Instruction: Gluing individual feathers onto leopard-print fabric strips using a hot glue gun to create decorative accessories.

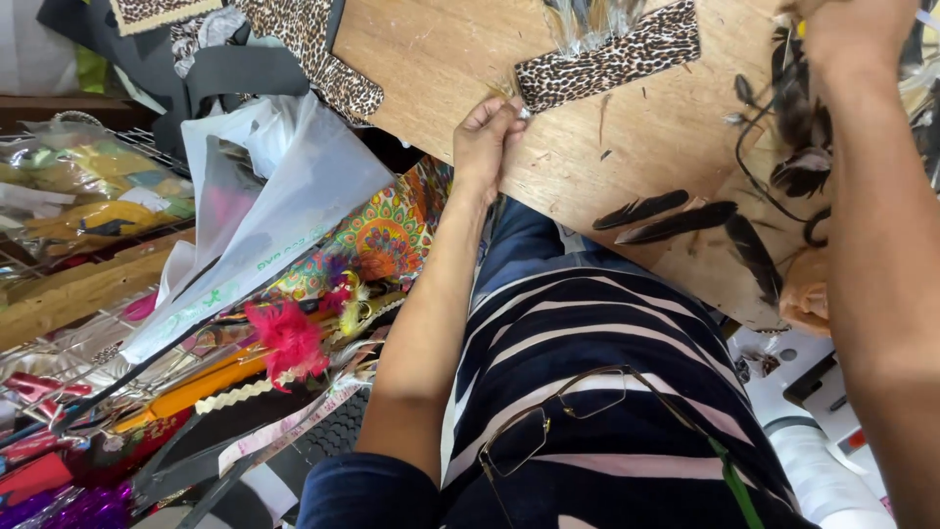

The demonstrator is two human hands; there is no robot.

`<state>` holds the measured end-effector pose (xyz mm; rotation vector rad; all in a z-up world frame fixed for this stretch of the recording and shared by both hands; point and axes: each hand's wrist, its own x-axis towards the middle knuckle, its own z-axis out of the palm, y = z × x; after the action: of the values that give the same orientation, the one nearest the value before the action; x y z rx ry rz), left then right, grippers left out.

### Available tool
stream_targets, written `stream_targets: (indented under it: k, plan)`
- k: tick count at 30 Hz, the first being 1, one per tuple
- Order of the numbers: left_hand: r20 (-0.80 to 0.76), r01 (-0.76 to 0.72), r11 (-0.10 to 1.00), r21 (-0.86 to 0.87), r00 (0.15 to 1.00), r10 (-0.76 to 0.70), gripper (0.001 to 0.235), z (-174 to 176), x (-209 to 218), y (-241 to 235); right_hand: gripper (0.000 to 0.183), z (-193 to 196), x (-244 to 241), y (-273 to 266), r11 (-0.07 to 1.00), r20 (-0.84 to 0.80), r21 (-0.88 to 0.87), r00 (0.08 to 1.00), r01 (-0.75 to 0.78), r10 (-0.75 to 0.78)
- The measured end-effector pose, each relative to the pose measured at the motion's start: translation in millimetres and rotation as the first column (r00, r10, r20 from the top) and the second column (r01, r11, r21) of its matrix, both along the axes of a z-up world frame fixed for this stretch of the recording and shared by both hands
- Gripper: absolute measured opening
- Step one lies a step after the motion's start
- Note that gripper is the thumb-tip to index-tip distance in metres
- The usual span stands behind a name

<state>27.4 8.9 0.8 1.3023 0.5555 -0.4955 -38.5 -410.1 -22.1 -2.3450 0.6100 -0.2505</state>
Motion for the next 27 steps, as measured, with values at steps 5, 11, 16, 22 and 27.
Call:
stream_targets:
  k: [5, 11, 16, 22, 27]
  plan:
    - [0.035, -0.006, 1.0, -0.011, 0.999, 0.006, 0.006, -48, 35, 2, 0.025, 61, -48, 42, 0.996, 0.485, 0.094, 0.874, -0.001, -0.045]
    - [-0.066, 0.305, 0.948, 0.09, 0.952, -0.3, 0.022, -67, 68, -11, 0.019, 132, -67, 109, 0.109, 0.108, 0.989, 0.994, -0.105, -0.02]
    - [-0.02, 0.325, 0.928, 0.182, 0.945, -0.327, 0.014, -48, 75, -14, 0.031, 118, -72, 162, 0.104, 0.082, 0.993, 0.976, -0.062, -0.203]
    - [0.172, 0.354, 0.935, 0.014, 0.921, -0.351, 0.012, -63, 83, -16, 0.025, 89, -55, 176, 0.434, -0.095, 0.896, 0.995, 0.096, -0.026]
    - [0.146, 0.302, 0.953, -0.008, 0.944, -0.297, 0.007, -76, 73, -27, 0.04, 62, -25, 184, 0.728, -0.3, 0.664, 0.953, 0.169, 0.052]
